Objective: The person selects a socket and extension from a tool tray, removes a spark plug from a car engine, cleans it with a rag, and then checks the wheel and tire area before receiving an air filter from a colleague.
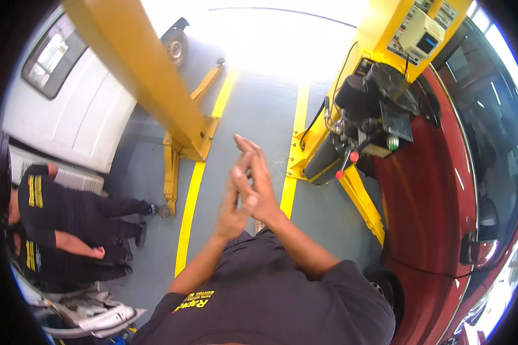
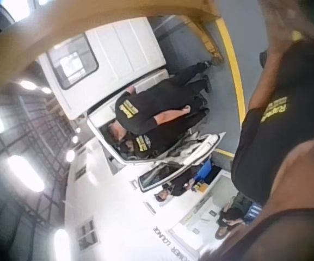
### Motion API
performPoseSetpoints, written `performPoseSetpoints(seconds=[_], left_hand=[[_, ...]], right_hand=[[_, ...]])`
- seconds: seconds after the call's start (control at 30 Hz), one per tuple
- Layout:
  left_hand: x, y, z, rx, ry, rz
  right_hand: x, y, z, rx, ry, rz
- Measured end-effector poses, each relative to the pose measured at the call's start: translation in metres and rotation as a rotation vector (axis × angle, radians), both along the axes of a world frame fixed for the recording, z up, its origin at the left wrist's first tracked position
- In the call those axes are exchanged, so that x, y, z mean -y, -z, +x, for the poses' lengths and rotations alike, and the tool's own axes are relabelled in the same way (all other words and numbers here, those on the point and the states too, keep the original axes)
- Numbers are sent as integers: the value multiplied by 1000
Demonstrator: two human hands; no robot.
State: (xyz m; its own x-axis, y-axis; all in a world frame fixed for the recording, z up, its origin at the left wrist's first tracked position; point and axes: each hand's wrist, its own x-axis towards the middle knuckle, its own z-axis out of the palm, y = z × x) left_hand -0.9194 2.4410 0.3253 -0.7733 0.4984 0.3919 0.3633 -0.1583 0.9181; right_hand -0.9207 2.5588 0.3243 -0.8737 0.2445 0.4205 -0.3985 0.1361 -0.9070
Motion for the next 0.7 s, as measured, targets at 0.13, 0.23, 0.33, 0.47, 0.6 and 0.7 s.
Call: performPoseSetpoints(seconds=[0.13,0.23,0.33,0.47,0.6,0.7], left_hand=[[-22,5,-122,134,-113,121],[-48,25,-215,209,-126,150],[-72,50,-320,207,-93,107],[-124,47,-472,190,-8,139],[-215,19,-605,170,146,113],[-275,11,-685,157,286,3]], right_hand=[[-16,-15,-124,-12,-2,57],[-35,-2,-226,35,13,68],[-63,24,-328,94,36,75],[-111,28,-454,170,94,4],[-191,21,-546,87,401,99],[-269,31,-591,185,585,-83]])
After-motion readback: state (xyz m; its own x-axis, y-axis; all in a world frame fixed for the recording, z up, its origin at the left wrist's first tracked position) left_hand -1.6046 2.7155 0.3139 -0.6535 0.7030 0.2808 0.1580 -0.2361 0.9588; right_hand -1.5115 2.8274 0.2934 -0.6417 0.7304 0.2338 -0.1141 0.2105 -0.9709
